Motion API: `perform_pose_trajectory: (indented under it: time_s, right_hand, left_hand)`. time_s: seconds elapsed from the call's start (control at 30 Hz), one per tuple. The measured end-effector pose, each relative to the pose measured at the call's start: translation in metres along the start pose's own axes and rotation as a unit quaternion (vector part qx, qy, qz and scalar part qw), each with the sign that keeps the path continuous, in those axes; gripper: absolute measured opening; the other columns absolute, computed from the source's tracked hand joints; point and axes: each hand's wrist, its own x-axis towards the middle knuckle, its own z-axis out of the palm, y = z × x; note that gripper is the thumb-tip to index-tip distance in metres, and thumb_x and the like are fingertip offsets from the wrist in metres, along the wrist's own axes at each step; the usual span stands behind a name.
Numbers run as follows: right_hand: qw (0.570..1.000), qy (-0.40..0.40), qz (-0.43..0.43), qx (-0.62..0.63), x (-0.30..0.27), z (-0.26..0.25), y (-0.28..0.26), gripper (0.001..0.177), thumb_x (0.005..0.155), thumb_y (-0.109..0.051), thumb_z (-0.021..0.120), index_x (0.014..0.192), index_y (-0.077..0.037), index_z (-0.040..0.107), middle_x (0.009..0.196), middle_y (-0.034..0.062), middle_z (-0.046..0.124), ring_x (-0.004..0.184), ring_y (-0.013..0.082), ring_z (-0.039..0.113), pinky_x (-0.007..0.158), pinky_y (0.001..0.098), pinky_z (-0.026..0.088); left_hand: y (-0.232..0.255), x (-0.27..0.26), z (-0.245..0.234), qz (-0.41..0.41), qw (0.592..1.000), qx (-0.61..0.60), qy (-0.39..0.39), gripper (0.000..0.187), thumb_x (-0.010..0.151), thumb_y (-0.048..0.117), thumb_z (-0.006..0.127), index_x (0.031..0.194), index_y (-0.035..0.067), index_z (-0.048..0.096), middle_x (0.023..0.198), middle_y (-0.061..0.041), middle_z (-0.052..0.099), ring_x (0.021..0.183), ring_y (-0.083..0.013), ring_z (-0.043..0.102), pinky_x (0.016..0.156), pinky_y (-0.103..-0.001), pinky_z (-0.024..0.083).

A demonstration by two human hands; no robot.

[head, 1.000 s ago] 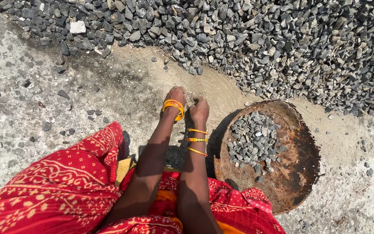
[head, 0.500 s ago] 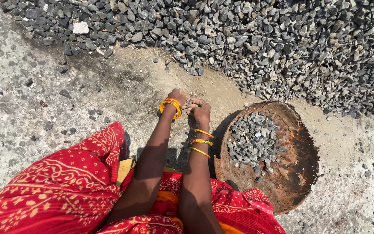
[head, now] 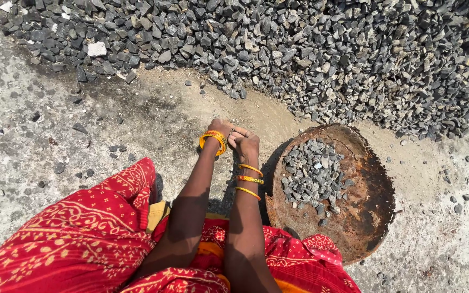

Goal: The recorder is picking up gravel stones from a pile on the ground and putting them into a shallow metal bowl.

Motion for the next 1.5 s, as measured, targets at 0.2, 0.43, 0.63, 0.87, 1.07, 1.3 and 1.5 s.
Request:
perform_pose_trajectory:
  time_s: [0.2,0.43,0.63,0.87,1.07,1.3,1.5]
  right_hand:
    - [0.999,-0.002,-0.027,-0.024,0.003,0.01,0.002,0.035,0.087,0.02,0.048,0.117,0.012,0.063,0.102,0.0203,0.072,0.081,0.0243,0.073,0.073,0.0332,0.064]
    - [0.999,-0.046,-0.006,-0.014,-0.035,0.034,-0.048,0.029,0.088,0.015,0.048,0.112,0.013,0.064,0.092,0.0194,0.072,0.073,0.0247,0.074,0.068,0.0343,0.065]
    - [0.996,-0.069,-0.048,0.016,-0.041,0.032,-0.066,0.027,0.088,0.013,0.053,0.112,0.008,0.064,0.088,0.0172,0.071,0.067,0.0224,0.07,0.061,0.0321,0.063]
    - [0.984,0.034,-0.116,0.128,-0.007,-0.018,-0.038,0.027,0.095,0.004,0.06,0.121,0.008,0.063,0.097,0.0161,0.072,0.073,0.0202,0.071,0.062,0.0301,0.061]
    - [0.984,-0.026,-0.056,0.164,0.019,-0.026,0.002,0.032,0.095,-0.016,0.063,0.124,-0.004,0.056,0.095,0.0109,0.066,0.08,0.0235,0.068,0.071,0.038,0.064]
    - [0.997,-0.045,-0.036,0.056,0.031,-0.012,0.068,0.029,0.097,-0.019,0.066,0.12,-0.004,0.056,0.091,0.0091,0.065,0.073,0.0215,0.064,0.065,0.0365,0.059]
    - [0.952,0.036,-0.254,-0.165,0.031,0.0,0.071,0.02,0.101,-0.004,0.059,0.113,0.004,0.073,0.093,0.0067,0.073,0.074,0.0139,0.064,0.062,0.031,0.053]
  left_hand:
    - [0.02,-0.028,-0.009,-0.041,0.998,-0.04,0.013,0.025,0.09,0.008,0.059,0.109,0.002,0.075,0.104,-0.016,0.08,0.084,-0.0219,0.077,0.07,-0.035,0.063]
    - [-0.011,-0.011,-0.008,-0.092,0.87,-0.446,-0.19,0.014,0.098,0.02,0.064,0.092,0.007,0.063,0.07,-0.003,0.06,0.044,-0.0056,0.046,0.032,-0.021,0.035]
    - [0.013,-0.023,-0.003,-0.119,0.652,-0.685,-0.304,0.006,0.105,0.012,0.061,0.1,0.008,0.061,0.076,0.003,0.057,0.051,-0.0031,0.048,0.04,-0.017,0.039]
    - [0.179,-0.112,0.021,0.06,0.844,-0.525,-0.093,0.016,0.099,0.014,0.059,0.106,0.002,0.065,0.09,-0.009,0.069,0.075,-0.0184,0.068,0.067,-0.034,0.061]
    - [0.242,-0.221,0.071,0.327,0.901,0.0,-0.285,0.038,0.093,0.042,0.063,0.119,0.017,0.074,0.114,-0.008,0.076,0.111,-0.022,0.07,0.099,-0.042,0.053]
    - [0.161,-0.088,0.075,0.254,0.952,0.154,-0.072,0.041,0.086,0.046,0.07,0.115,0.019,0.076,0.116,-0.013,0.074,0.116,-0.0307,0.064,0.103,-0.044,0.049]
    - [0.127,-0.006,-0.011,0.146,0.964,0.17,0.145,0.057,0.086,0.031,0.075,0.138,0.013,0.061,0.134,-0.024,0.055,0.123,-0.0413,0.056,0.106,-0.048,0.046]
